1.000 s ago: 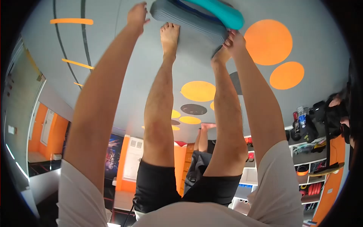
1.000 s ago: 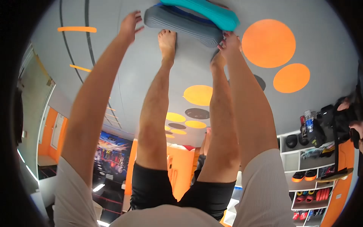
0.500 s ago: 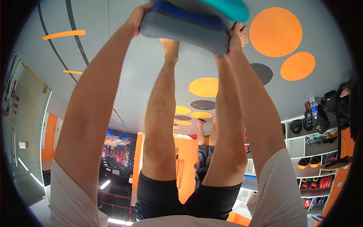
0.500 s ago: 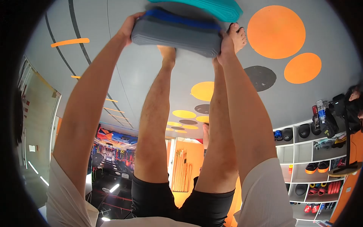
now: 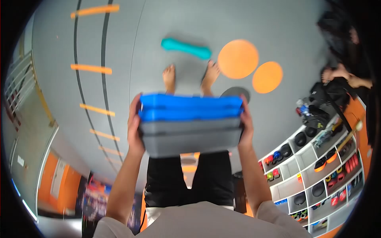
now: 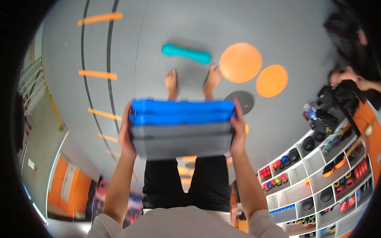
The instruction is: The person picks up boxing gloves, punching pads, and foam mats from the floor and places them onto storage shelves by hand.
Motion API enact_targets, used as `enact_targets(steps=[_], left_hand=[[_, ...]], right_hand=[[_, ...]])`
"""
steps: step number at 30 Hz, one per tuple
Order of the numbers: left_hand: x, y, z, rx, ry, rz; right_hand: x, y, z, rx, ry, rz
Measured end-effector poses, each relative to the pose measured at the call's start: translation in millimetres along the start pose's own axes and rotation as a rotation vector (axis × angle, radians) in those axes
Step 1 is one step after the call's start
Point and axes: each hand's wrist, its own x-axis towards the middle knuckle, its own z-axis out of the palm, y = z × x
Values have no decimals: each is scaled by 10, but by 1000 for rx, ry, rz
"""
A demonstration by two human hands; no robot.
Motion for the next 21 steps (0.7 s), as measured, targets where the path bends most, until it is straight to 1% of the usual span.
enact_targets(steps=[1, 2, 3, 5, 7, 8, 9, 10, 11, 12, 13, 14, 15, 16, 17, 19, 20, 21], left_hand=[[-286, 398, 73, -8, -25, 84], [-579, 739, 69, -24, -107, 157], [-876, 1045, 32, -31, -187, 234], [-1480, 1641, 24, -68, -292, 328], [-1978, 1991, -118, 36, -361, 394], [-2170, 2117, -177, 25, -445, 471], [-2356, 2221, -239, -26, -404, 403], [-2467, 2317, -295, -67, -365, 330], [-2536, 2403, -336, -57, -450, 391], [-2452, 2505, -175, -96, -445, 359], [-2478, 2572, -221, -134, -434, 323], [-2452, 2610, -330, -113, -508, 365], [-2412, 2677, -306, -156, -549, 352], [-2438, 2724, -304, -186, -587, 326], [-2446, 2747, -267, -135, -669, 353], [-2455, 2745, -52, -91, -636, 273], [-2402, 2721, 50, -45, -703, 295], [-2355, 2676, 148, -28, -692, 151]], right_hand=[[-447, -325, 36, -73, 21, -31], [-909, -601, 42, -174, 84, -76], [-1384, -770, 41, -114, 114, -183], [-2348, -1139, 295, 83, 205, -285], [-3091, -1201, 340, 156, 219, -361], [-3343, -1190, 394, 149, 260, -366], [-3582, -1164, 462, 153, 308, -362], [-3783, -1149, 555, 230, 365, -378], [-3946, -1217, 657, 273, 408, -464], [-3950, -1374, 614, 292, 438, -452], [-4097, -1402, 706, 310, 459, -436], [-4180, -1303, 818, 337, 494, -501], [-4249, -1288, 843, 395, 538, -561], [-4386, -1236, 867, 385, 587, -577], [-4486, -1162, 891, 381, 642, -590], [-4627, -1068, 841, 475, 714, -650], [-4686, -1045, 814, 603, 741, -551], [-4746, -982, 776, 726, 751, -446]])
